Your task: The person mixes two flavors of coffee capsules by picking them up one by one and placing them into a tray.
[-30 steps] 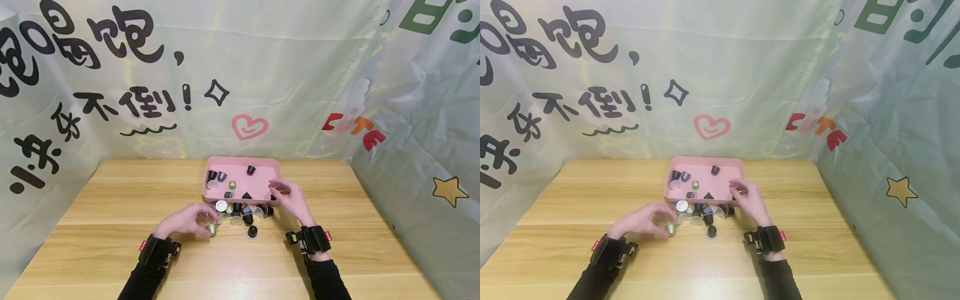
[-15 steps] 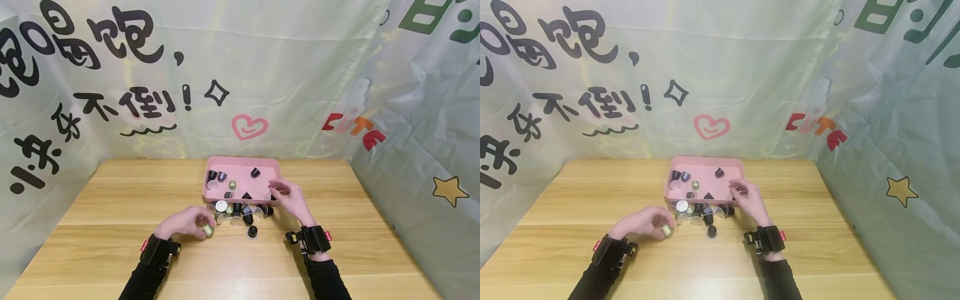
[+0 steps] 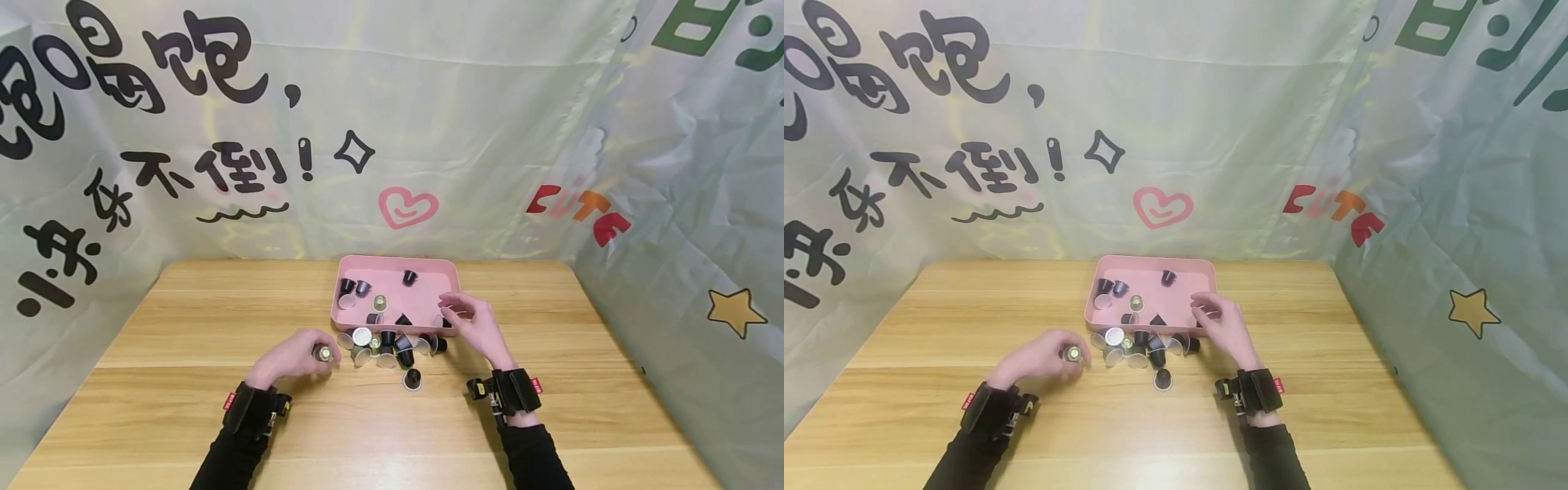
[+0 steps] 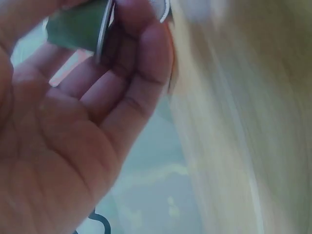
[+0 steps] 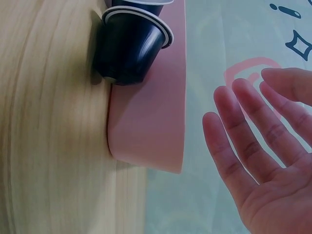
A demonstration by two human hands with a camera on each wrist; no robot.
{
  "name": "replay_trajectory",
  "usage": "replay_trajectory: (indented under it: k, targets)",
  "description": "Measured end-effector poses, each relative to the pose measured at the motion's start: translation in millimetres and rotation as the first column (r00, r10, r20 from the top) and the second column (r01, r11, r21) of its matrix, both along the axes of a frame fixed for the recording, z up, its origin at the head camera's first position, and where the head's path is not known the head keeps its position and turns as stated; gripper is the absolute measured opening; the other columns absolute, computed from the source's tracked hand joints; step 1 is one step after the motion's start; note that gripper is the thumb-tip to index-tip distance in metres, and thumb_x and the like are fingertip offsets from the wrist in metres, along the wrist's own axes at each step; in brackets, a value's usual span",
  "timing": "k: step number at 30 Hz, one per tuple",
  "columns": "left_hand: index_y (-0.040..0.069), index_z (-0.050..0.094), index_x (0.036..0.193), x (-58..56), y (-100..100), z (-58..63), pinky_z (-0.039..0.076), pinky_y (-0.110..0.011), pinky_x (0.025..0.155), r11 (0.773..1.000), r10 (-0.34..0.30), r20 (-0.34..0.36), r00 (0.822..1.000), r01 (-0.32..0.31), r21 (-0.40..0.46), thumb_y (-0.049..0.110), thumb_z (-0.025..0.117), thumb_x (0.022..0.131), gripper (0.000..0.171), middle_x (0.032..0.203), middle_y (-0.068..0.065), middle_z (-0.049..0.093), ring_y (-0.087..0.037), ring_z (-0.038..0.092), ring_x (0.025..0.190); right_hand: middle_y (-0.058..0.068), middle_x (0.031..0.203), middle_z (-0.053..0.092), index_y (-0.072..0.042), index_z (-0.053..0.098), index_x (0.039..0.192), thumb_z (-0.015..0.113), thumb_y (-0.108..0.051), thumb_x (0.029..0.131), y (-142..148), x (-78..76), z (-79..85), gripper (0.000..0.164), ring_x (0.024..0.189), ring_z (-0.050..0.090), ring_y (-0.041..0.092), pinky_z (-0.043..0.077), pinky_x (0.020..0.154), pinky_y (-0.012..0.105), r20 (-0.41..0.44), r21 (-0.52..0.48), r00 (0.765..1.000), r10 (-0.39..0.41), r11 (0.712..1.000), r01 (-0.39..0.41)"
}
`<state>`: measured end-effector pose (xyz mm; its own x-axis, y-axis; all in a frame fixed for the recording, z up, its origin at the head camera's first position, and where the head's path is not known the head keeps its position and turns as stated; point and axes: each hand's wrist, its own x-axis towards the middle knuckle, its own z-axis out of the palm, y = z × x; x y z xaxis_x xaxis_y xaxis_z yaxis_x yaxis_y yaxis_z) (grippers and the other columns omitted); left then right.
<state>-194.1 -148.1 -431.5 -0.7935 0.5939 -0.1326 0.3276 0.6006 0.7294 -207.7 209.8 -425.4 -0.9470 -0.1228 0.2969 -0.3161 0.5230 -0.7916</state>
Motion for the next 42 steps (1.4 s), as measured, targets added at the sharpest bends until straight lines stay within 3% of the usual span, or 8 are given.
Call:
replay_trajectory:
  k: [3,8,17,23,30,32,38,42]
  targets:
    - [0.005,0.072,0.100,-1.0,0,2.1,0.054,-0.025,0.067,0.998,0.054,-0.019,0.998,-0.053,0.037,0.004,0.074,0.084,0.016,0.095,-0.008,0.071,-0.015,0.062,0.067,0.016,0.112,0.076,0.000,0.068,0.121,0.067,-0.008,0.094,0,-0.3,-0.4,0.029,0.101,0.072,0.032,0.056,0.088,0.027,-0.003,0.002,1.000,0.003,1.000,-0.003]
    - [0.010,0.072,0.101,-4.7,4,4.4,0.057,-0.040,0.086,0.984,0.166,-0.079,0.983,-0.160,0.077,0.008,0.074,0.086,0.015,0.113,-0.010,0.073,-0.019,0.065,0.091,0.016,0.112,0.076,0.000,0.068,0.122,0.067,-0.009,0.094,-1,-0.5,-1.1,0.029,0.101,0.072,0.031,0.056,0.087,0.025,0.000,0.010,1.000,0.009,1.000,-0.009]
    - [0.003,0.072,0.109,-30.4,17,15.0,0.053,-0.052,0.096,0.955,0.278,-0.210,0.937,-0.245,0.169,0.007,0.075,0.085,0.024,0.116,-0.019,0.072,-0.032,0.066,0.105,0.016,0.111,0.076,-0.004,0.069,0.120,0.067,-0.009,0.094,1,1.2,1.8,0.027,0.099,0.072,0.030,0.056,0.087,0.025,0.005,0.012,1.000,0.005,1.000,-0.005]
    - [0.002,0.071,0.115,-53.5,28,20.0,0.049,-0.054,0.102,0.951,0.298,-0.177,0.938,-0.276,0.139,0.008,0.074,0.085,0.030,0.123,-0.020,0.070,-0.036,0.063,0.115,0.016,0.111,0.076,-0.004,0.069,0.120,0.068,-0.009,0.094,2,0.6,1.3,0.027,0.099,0.072,0.030,0.056,0.087,0.025,0.005,0.004,1.000,0.008,1.000,-0.008]
    - [0.003,0.072,0.113,-70.1,36,17.8,0.051,-0.046,0.095,0.950,0.308,-0.169,0.936,-0.295,0.098,0.010,0.074,0.086,0.028,0.124,-0.021,0.069,-0.033,0.063,0.111,0.015,0.112,0.076,-0.005,0.069,0.121,0.067,-0.010,0.094,2,0.4,0.4,0.028,0.100,0.072,0.030,0.055,0.088,0.025,0.018,0.009,1.000,0.011,1.000,-0.011]
    - [0.000,0.069,0.119,-71.7,36,16.7,0.053,-0.040,0.089,0.951,0.306,-0.165,0.938,-0.293,0.097,0.010,0.074,0.085,0.036,0.123,-0.021,0.069,-0.031,0.063,0.106,0.015,0.112,0.076,-0.005,0.069,0.121,0.068,-0.010,0.094,1,0.9,1.2,0.028,0.100,0.072,0.029,0.055,0.088,0.025,0.024,0.004,1.000,0.010,1.000,-0.010]
    - [-0.006,0.043,0.146,-66.4,35,14.5,0.060,-0.029,0.077,0.916,0.358,-0.001,0.934,-0.351,0.197,0.006,0.074,0.087,0.068,0.142,-0.029,0.054,-0.032,0.068,0.100,0.016,0.112,0.076,-0.003,0.068,0.122,0.068,-0.010,0.094,1,1.4,2.2,0.029,0.100,0.072,0.030,0.055,0.087,0.025,0.025,0.006,1.000,0.009,1.000,-0.009]
    - [-0.006,0.044,0.146,-56.4,29,14.0,0.061,-0.032,0.082,0.902,0.370,-0.012,0.929,-0.356,0.244,0.006,0.072,0.088,0.065,0.144,-0.030,0.052,-0.035,0.067,0.105,0.016,0.112,0.076,-0.002,0.068,0.121,0.067,-0.009,0.094,2,1.1,2.2,0.028,0.100,0.072,0.030,0.056,0.087,0.025,0.016,0.007,1.000,0.010,1.000,-0.010]
